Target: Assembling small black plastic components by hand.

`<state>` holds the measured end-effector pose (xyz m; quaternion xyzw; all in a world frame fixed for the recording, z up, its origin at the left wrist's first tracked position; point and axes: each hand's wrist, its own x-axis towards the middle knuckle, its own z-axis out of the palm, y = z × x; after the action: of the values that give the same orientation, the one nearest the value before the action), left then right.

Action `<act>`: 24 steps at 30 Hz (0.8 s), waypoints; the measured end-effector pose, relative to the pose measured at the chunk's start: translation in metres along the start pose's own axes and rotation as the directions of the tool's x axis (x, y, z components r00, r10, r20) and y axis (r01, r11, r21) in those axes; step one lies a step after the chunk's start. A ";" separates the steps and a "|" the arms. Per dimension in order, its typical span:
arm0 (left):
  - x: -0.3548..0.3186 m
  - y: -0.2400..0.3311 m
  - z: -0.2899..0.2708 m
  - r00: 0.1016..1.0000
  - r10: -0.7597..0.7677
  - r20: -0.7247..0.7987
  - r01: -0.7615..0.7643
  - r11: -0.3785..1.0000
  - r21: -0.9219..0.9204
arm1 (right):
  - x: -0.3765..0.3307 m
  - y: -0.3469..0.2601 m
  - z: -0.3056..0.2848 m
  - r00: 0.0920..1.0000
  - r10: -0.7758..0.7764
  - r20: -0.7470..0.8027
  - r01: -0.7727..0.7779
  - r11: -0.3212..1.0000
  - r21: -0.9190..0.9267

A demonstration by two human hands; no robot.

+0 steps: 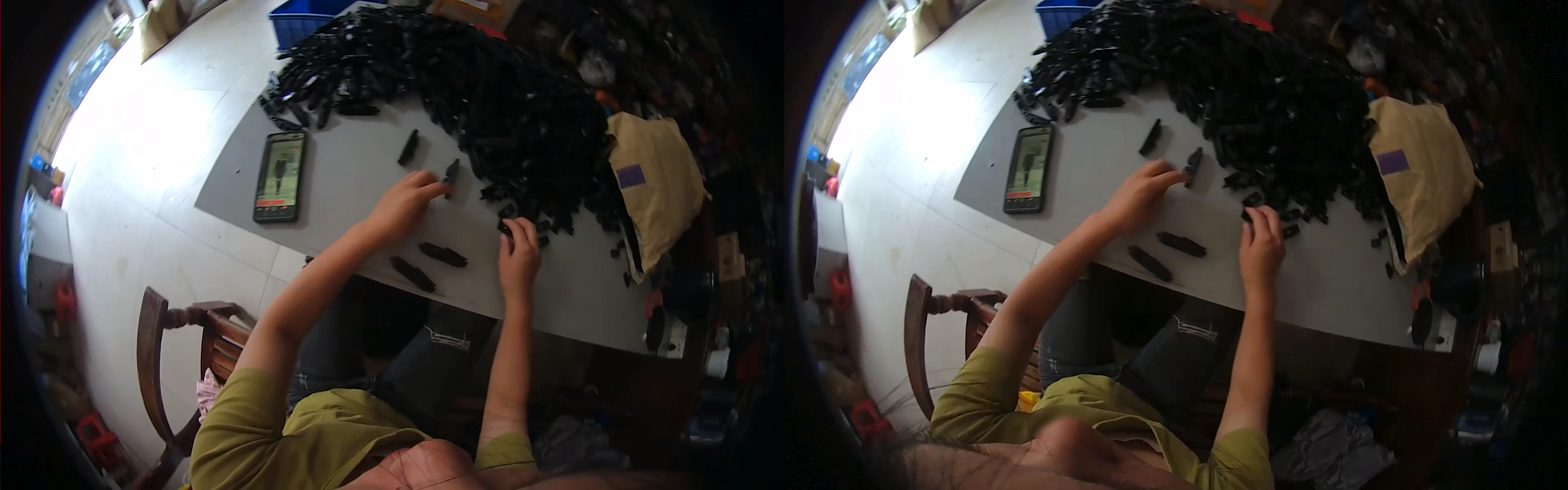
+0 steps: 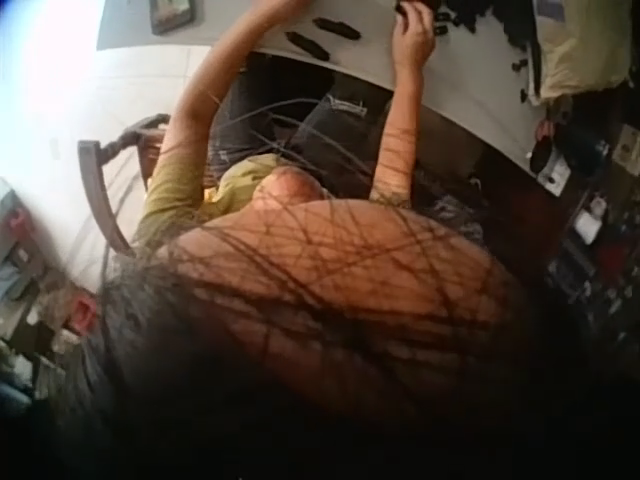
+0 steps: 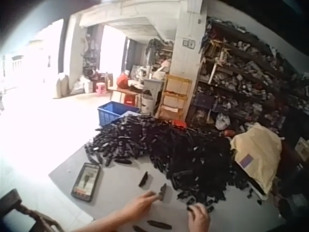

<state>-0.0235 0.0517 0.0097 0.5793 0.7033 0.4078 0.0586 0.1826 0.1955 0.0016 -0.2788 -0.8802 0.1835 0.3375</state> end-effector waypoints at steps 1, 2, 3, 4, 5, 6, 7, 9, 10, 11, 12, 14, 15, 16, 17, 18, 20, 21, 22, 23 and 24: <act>0.010 -0.002 0.004 0.997 0.068 -0.036 -0.062 0.987 0.151 | -0.001 0.009 0.001 0.995 -0.100 0.010 0.101 0.986 -0.129; 0.019 -0.005 0.008 0.989 0.138 -0.060 -0.113 0.946 0.305 | -0.001 0.012 0.005 0.979 -0.201 0.029 0.202 0.947 -0.251; 0.026 -0.011 0.012 0.990 0.122 -0.073 -0.092 0.941 0.325 | -0.001 0.009 0.007 0.975 -0.220 0.034 0.222 0.948 -0.228; 0.031 -0.017 0.014 0.985 0.171 -0.015 -0.152 0.909 0.387 | -0.002 0.004 0.008 0.984 -0.175 0.043 0.180 0.965 -0.189; 0.031 -0.023 0.015 0.976 0.213 0.049 -0.212 0.871 0.443 | -0.004 0.000 0.011 0.990 -0.130 0.056 0.137 0.979 -0.150; 0.032 -0.020 0.015 0.976 0.211 0.046 -0.209 0.869 0.448 | -0.007 0.002 0.009 0.989 -0.136 0.055 0.142 0.979 -0.146; 0.030 -0.015 0.017 0.966 0.216 0.145 -0.255 0.891 0.375 | -0.009 0.004 0.007 0.999 -0.020 0.042 0.019 0.999 0.028; 0.021 -0.009 0.024 0.943 0.223 0.248 -0.273 0.943 0.190 | -0.009 0.001 0.009 0.994 0.093 0.056 -0.103 0.973 0.208; 0.017 -0.010 0.028 0.945 0.215 0.248 -0.266 0.944 0.195 | -0.009 -0.003 0.008 0.981 0.174 0.090 -0.194 0.925 0.326; 0.013 -0.011 0.032 0.942 0.230 0.247 -0.266 0.956 0.126 | -0.008 -0.008 0.007 0.959 0.249 0.134 -0.283 0.856 0.433; 0.013 -0.008 0.034 0.938 0.250 0.241 -0.270 0.962 0.052 | -0.006 -0.008 0.005 0.930 0.318 0.183 -0.365 0.769 0.524; 0.004 -0.007 0.033 0.946 0.303 0.117 -0.311 0.948 0.062 | -0.012 0.002 0.008 0.946 0.262 0.192 -0.325 0.782 0.532; 0.000 -0.005 0.028 0.969 0.244 0.042 -0.246 0.967 0.072 | -0.016 0.003 0.007 0.941 0.280 0.189 -0.338 0.769 0.542; -0.002 -0.005 0.024 0.983 0.183 -0.033 -0.180 0.981 0.077 | -0.017 0.004 0.008 0.936 0.299 0.185 -0.351 0.757 0.551; -0.002 -0.006 0.023 0.982 0.184 -0.033 -0.182 0.981 0.074 | -0.016 0.004 0.009 0.936 0.301 0.184 -0.352 0.758 0.550; -0.005 -0.008 0.020 0.989 0.134 0.054 -0.134 0.991 -0.015 | -0.014 -0.002 0.011 0.966 0.215 0.145 -0.259 0.828 0.497; -0.008 -0.008 0.017 0.985 0.089 0.145 -0.074 0.992 -0.102 | -0.008 -0.016 0.016 0.993 0.037 0.110 -0.078 0.915 0.396; -0.011 -0.010 0.014 0.985 0.093 0.147 -0.074 0.988 -0.132 | -0.005 -0.033 0.016 0.976 0.067 0.209 -0.135 0.934 0.332; -0.010 -0.011 0.014 0.983 0.110 0.149 -0.084 0.982 -0.170 | -0.004 -0.042 0.015 0.950 0.106 0.295 -0.184 0.950 0.252; -0.010 -0.012 0.014 0.983 0.109 0.149 -0.083 0.982 -0.172 | -0.003 -0.041 0.015 0.949 0.106 0.297 -0.184 0.951 0.250; -0.010 -0.012 0.013 0.985 0.107 0.139 -0.079 0.978 -0.194 | -0.002 -0.042 0.015 0.962 0.036 0.271 -0.094 0.975 0.204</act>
<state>-0.0219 0.0500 -0.0104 0.6323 0.6273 0.4306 0.1460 0.1581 0.1598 0.0110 -0.2426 -0.8828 0.3242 0.2381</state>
